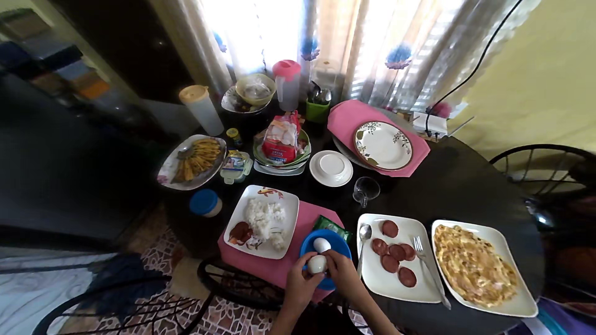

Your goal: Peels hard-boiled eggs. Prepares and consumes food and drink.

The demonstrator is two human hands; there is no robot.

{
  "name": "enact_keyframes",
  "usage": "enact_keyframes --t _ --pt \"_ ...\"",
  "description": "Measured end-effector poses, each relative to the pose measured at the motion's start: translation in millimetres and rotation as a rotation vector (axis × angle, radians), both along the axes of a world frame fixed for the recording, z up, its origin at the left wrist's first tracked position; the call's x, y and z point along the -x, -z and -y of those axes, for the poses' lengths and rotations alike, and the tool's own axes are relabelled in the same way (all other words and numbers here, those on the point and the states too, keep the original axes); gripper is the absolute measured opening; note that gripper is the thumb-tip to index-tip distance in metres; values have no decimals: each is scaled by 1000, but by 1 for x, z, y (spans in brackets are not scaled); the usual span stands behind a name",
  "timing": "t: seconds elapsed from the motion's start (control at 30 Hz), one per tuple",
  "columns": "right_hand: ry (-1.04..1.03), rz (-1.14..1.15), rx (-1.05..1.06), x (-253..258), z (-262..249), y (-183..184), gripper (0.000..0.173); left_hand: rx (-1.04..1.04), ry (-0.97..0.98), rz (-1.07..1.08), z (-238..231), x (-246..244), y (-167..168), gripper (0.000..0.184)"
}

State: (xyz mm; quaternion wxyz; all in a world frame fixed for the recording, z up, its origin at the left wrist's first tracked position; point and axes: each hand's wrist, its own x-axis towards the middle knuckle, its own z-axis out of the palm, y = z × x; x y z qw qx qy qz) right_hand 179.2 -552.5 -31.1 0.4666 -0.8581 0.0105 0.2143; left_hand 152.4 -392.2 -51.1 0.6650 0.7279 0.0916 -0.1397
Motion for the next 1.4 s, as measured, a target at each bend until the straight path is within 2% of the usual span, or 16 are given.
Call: enact_keyframes --t 0.17,0.3,0.37,0.47,0.57,0.7,0.87,0.97,1.4 --pt "46 -65 -90 0 4 7 32 69 -7 -19 -2 0 1 55" --pt "190 -142 -331 3 5 14 32 83 -29 -38 -2 0 -1 58" --pt "265 -198 -433 6 3 13 38 47 -47 -27 1 1 -2 61" --pt "250 -180 -370 7 0 11 45 -43 -45 -30 6 1 -9 63" --pt "187 -73 -256 9 -5 13 41 -85 -46 -15 11 1 -11 62" --pt "168 2 -206 11 -6 14 37 -95 -29 31 10 1 -7 69" --pt "155 66 -175 13 -5 19 35 -124 2 54 8 2 -5 58" --pt "159 82 -167 14 -4 18 34 -112 32 45 7 2 -5 62" --pt "147 55 -114 12 -2 15 32 -67 5 20 8 5 -2 56"
